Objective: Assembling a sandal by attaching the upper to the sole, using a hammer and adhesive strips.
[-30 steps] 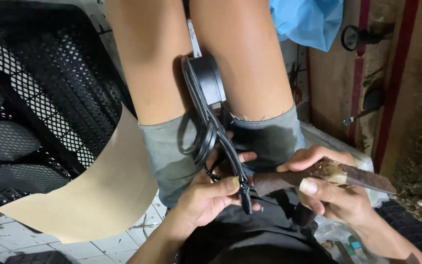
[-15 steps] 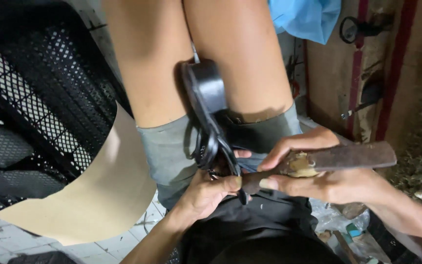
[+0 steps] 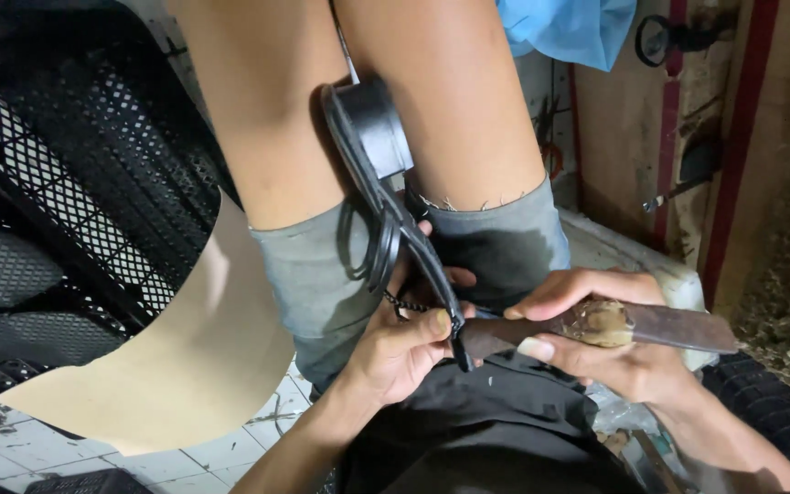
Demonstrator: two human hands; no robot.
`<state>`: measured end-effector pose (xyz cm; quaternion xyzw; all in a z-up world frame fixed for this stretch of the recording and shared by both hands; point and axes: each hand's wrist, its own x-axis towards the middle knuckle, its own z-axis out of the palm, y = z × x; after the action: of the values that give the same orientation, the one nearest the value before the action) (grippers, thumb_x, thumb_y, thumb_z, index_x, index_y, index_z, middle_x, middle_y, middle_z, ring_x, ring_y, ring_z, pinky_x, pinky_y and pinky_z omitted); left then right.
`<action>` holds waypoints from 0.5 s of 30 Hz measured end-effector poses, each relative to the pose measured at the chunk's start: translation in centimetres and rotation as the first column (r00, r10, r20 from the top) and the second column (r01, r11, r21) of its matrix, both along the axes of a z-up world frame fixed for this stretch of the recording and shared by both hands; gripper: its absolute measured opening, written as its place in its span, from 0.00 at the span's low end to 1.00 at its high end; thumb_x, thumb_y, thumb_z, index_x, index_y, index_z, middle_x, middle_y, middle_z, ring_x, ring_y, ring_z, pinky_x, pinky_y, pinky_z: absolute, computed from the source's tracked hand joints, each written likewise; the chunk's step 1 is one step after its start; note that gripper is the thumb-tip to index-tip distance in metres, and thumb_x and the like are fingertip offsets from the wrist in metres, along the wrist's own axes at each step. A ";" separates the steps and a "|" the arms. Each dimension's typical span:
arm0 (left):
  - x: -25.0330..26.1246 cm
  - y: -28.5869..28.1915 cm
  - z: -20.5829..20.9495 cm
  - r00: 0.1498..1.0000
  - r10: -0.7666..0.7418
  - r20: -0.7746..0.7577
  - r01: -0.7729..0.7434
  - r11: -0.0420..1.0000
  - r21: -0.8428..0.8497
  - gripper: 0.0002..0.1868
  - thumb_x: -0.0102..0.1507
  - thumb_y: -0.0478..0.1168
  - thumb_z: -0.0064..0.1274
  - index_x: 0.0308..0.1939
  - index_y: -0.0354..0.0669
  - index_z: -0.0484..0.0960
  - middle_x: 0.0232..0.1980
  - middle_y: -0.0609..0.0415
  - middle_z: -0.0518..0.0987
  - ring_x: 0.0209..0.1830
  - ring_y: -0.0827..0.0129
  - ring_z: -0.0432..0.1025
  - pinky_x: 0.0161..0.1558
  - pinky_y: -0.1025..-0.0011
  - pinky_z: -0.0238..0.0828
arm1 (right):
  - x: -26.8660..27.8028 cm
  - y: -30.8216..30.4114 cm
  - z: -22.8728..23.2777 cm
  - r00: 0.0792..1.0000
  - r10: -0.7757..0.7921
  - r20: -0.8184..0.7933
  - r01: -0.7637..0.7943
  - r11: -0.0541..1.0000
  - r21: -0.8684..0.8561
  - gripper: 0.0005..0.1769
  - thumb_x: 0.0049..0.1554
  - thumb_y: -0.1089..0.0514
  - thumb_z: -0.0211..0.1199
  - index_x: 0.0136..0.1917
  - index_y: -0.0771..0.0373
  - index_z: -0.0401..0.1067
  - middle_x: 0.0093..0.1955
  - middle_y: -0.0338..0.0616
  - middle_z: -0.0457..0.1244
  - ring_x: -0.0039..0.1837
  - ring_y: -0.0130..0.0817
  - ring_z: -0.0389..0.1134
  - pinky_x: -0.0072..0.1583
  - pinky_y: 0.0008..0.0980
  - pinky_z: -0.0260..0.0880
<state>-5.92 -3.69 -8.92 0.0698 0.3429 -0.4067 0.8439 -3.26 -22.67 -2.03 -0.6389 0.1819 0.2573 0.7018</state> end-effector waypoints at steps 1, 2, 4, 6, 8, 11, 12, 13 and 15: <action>0.0 -0.2 -0.1 1.000 0.004 0.021 -0.005 1.000 0.029 0.46 0.54 0.27 0.49 0.67 0.64 0.42 0.51 0.40 0.64 0.42 0.61 0.67 0.30 0.56 0.73 | 0.4 0.0 0.2 0.999 0.030 -0.022 -0.032 0.997 -0.065 0.09 0.38 0.65 0.64 0.36 0.64 0.70 0.39 0.49 0.67 0.38 0.30 0.70 0.39 0.20 0.71; 0.0 -0.3 -0.3 0.999 0.007 0.043 -0.010 0.998 0.058 0.45 0.54 0.27 0.49 0.67 0.63 0.42 0.50 0.43 0.66 0.41 0.63 0.66 0.29 0.56 0.73 | 0.9 0.0 0.5 0.997 0.059 -0.046 -0.065 0.989 -0.130 0.09 0.37 0.65 0.64 0.35 0.64 0.71 0.38 0.47 0.68 0.38 0.30 0.70 0.41 0.20 0.72; -0.6 -0.4 -1.0 0.999 -0.046 0.017 0.043 0.989 0.138 0.33 0.53 0.28 0.49 0.59 0.49 0.54 0.50 0.46 0.68 0.36 0.64 0.67 0.27 0.56 0.73 | 1.4 0.3 1.0 0.994 0.107 -0.036 -0.112 0.975 -0.189 0.09 0.38 0.64 0.64 0.36 0.63 0.71 0.38 0.44 0.68 0.33 0.24 0.68 0.34 0.17 0.68; -0.8 -0.6 -1.1 0.995 -0.104 -0.008 0.103 0.972 0.211 0.21 0.52 0.28 0.50 0.50 0.35 0.66 0.50 0.49 0.70 0.30 0.65 0.67 0.25 0.57 0.73 | 1.6 0.2 1.6 0.988 0.150 -0.025 -0.151 0.956 -0.253 0.09 0.39 0.63 0.64 0.37 0.61 0.70 0.38 0.40 0.68 0.27 0.18 0.66 0.28 0.14 0.65; -0.6 -0.6 -0.8 0.990 -0.134 0.049 0.122 0.972 0.199 0.22 0.53 0.30 0.52 0.51 0.30 0.66 0.31 0.50 0.71 0.26 0.64 0.69 0.27 0.61 0.75 | 1.9 -0.2 1.8 0.976 0.209 0.052 -0.191 0.952 -0.240 0.12 0.38 0.61 0.65 0.39 0.62 0.70 0.40 0.44 0.68 0.40 0.28 0.72 0.42 0.22 0.75; 0.1 -0.3 -0.1 0.999 0.004 0.051 -0.007 0.998 0.067 0.44 0.54 0.26 0.46 0.67 0.63 0.43 0.50 0.43 0.64 0.41 0.62 0.65 0.29 0.56 0.72 | 0.7 -2.2 -0.2 0.980 0.182 0.085 -0.178 0.982 -0.056 0.15 0.37 0.63 0.65 0.41 0.61 0.70 0.42 0.47 0.68 0.44 0.34 0.72 0.48 0.27 0.75; 0.1 -0.2 0.2 0.999 0.003 0.047 -0.006 0.998 0.064 0.44 0.54 0.26 0.46 0.67 0.63 0.43 0.50 0.43 0.64 0.41 0.62 0.65 0.29 0.56 0.72 | 0.7 -2.0 0.3 0.980 0.181 0.081 -0.177 0.982 -0.059 0.15 0.37 0.63 0.65 0.41 0.61 0.70 0.42 0.47 0.68 0.44 0.34 0.72 0.48 0.27 0.75; 0.2 -0.1 0.4 0.999 -0.008 0.037 0.005 0.998 0.060 0.44 0.54 0.27 0.47 0.67 0.63 0.42 0.50 0.44 0.64 0.41 0.63 0.65 0.29 0.58 0.72 | 0.9 -1.9 0.6 0.994 0.110 -0.003 -0.110 0.992 -0.057 0.14 0.37 0.64 0.64 0.40 0.64 0.70 0.42 0.48 0.67 0.32 0.27 0.65 0.35 0.19 0.68; -0.1 -0.3 0.1 1.000 -0.015 0.026 0.013 0.998 0.059 0.45 0.54 0.28 0.48 0.67 0.63 0.42 0.51 0.45 0.64 0.41 0.64 0.65 0.29 0.60 0.72 | 1.1 -1.4 0.5 0.995 0.040 -0.087 -0.045 0.997 -0.058 0.13 0.38 0.65 0.63 0.40 0.66 0.70 0.42 0.49 0.67 0.20 0.21 0.59 0.22 0.12 0.61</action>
<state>-6.04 -3.94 -8.79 0.1025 0.3432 -0.4013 0.8430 -2.15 -24.07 -1.53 -0.6520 0.2056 0.2937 0.6681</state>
